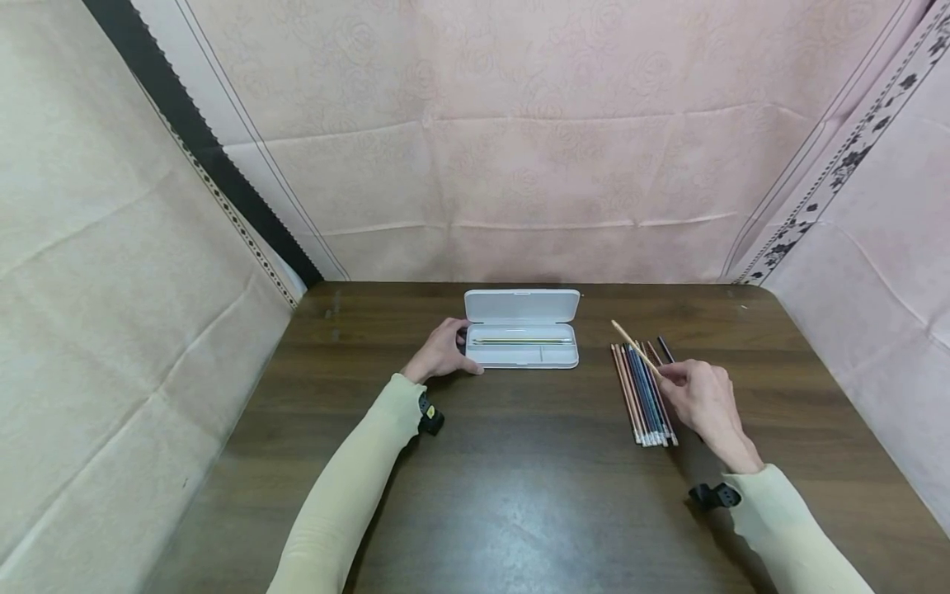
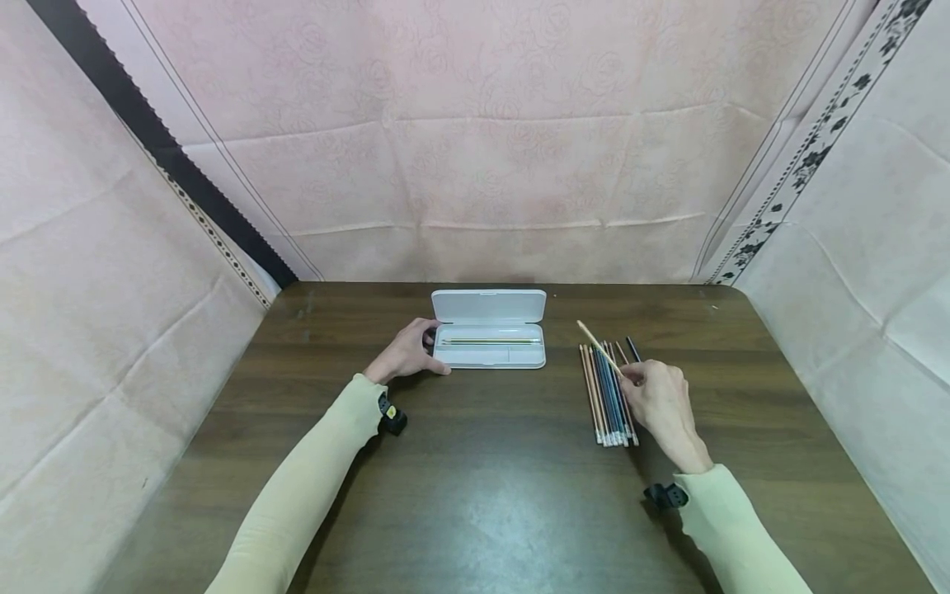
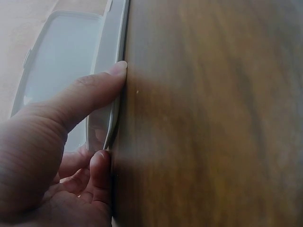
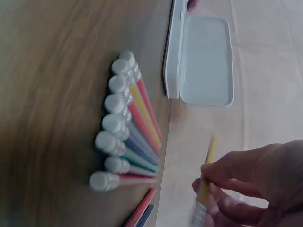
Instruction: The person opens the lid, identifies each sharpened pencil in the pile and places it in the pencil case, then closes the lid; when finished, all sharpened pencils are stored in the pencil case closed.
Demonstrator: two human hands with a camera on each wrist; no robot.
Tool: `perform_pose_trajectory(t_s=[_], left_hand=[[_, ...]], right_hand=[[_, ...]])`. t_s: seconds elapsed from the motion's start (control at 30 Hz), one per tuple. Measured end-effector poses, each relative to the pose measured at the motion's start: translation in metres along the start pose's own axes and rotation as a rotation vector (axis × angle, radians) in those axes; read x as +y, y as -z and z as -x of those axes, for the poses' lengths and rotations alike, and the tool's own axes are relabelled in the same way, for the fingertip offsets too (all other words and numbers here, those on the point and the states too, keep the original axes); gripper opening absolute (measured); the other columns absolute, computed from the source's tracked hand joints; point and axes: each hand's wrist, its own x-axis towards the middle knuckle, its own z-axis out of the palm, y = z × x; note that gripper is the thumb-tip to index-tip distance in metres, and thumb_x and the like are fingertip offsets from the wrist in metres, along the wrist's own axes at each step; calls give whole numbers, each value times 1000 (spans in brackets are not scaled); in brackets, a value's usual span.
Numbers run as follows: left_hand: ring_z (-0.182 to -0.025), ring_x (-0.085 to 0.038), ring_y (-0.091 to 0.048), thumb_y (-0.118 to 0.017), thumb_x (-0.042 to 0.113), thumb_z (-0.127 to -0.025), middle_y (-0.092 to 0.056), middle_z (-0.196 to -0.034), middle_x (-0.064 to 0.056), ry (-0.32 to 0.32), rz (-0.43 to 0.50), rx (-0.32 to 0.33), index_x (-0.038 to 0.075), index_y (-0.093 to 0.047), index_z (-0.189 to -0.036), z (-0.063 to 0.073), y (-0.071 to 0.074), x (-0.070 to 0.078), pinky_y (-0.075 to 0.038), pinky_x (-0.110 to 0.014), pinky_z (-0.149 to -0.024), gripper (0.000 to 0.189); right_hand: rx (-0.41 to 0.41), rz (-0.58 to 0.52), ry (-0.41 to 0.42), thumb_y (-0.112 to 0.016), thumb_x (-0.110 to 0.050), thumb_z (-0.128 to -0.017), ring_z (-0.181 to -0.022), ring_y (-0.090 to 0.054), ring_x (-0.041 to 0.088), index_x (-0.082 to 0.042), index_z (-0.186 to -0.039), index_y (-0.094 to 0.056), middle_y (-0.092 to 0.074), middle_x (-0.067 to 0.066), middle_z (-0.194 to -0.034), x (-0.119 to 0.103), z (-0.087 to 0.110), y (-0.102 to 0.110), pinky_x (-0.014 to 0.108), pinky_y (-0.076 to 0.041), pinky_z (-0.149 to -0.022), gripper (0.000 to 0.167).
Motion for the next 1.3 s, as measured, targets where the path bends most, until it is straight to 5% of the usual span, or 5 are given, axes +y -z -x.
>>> perform_pose_trajectory(t_s=[0.2, 0.37, 0.67, 1.3], left_hand=[[-134, -31, -58, -99, 23, -80, -54, -151, -15, 2, -3, 2, 7, -48, -161, 1, 1, 1, -51, -48, -115, 98], [-133, -31, -58, -99, 24, -80, -54, -150, -15, -2, -4, 0, 7, -48, -161, 2, 1, 1, -51, -48, -115, 97], [-133, -31, -58, -99, 23, -79, -54, -151, -15, -3, -2, 2, 7, -48, -161, 1, 1, 1, -51, -47, -115, 98], [-133, -30, -58, -99, 22, -78, -53, -153, -15, -6, 1, -1, 5, -49, -160, -1, 1, 2, -50, -46, -116, 97]], right_hand=[[85, -49, 114, -79, -1, -93, -64, -52, 12, 2, -101, -85, -70, 10, -77, -10, -5, -5, 27, -36, -59, 10], [86, -109, 174, -80, -2, -95, -65, -45, 0, 0, -100, -86, -73, 10, -82, -23, -14, -10, 25, -37, -59, 8], [2, -138, 251, -75, 3, -98, -89, -69, 37, 4, -106, -84, -78, 20, -99, -49, -37, -26, 44, -47, -79, 13], [-119, -154, 312, -70, 4, -101, -102, -68, 44, 8, -111, -82, -77, 27, -108, -83, -89, -76, 60, -54, -95, 17]])
